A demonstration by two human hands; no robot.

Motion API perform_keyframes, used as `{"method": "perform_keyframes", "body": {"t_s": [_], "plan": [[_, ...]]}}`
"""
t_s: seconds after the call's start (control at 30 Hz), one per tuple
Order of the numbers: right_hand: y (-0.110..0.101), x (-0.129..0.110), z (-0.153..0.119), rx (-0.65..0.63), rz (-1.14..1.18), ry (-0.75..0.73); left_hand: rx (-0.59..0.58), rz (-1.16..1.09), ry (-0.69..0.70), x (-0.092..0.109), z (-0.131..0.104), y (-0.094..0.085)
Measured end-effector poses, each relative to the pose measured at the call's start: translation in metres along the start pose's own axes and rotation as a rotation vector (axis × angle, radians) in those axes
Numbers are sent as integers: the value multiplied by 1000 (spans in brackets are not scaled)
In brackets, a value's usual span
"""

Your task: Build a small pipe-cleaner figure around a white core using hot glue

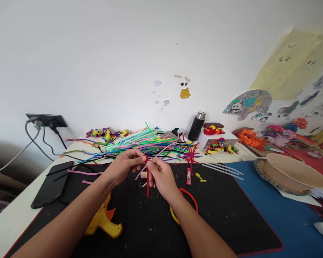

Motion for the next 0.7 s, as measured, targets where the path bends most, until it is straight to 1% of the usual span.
{"method": "perform_keyframes", "body": {"t_s": [0.1,0.17,0.33,0.47,0.7], "plan": [[1,0,-1,-6,-5,-7,42,-10,3,-2,0,0],[1,-1,-1,-7,-9,-9,47,-17,-3,-2,0,2],[1,1,-1,-6,1,-1,32,-18,-19,0,-1,6],[0,1,0,-2,19,-6,-4,-36,-30,-3,0,9],[0,-6,-2,-1,16,-19,-39,-63,-19,-5,-2,12]]}}
Point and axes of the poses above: each hand's wrist, its own z-axis towards the middle knuckle, its own y-axis out of the palm, x = y × z, the point moved 6 cm from there along z, towards the middle knuckle, and after that the axes turned 8 degrees about z, right-handed, at the moved point
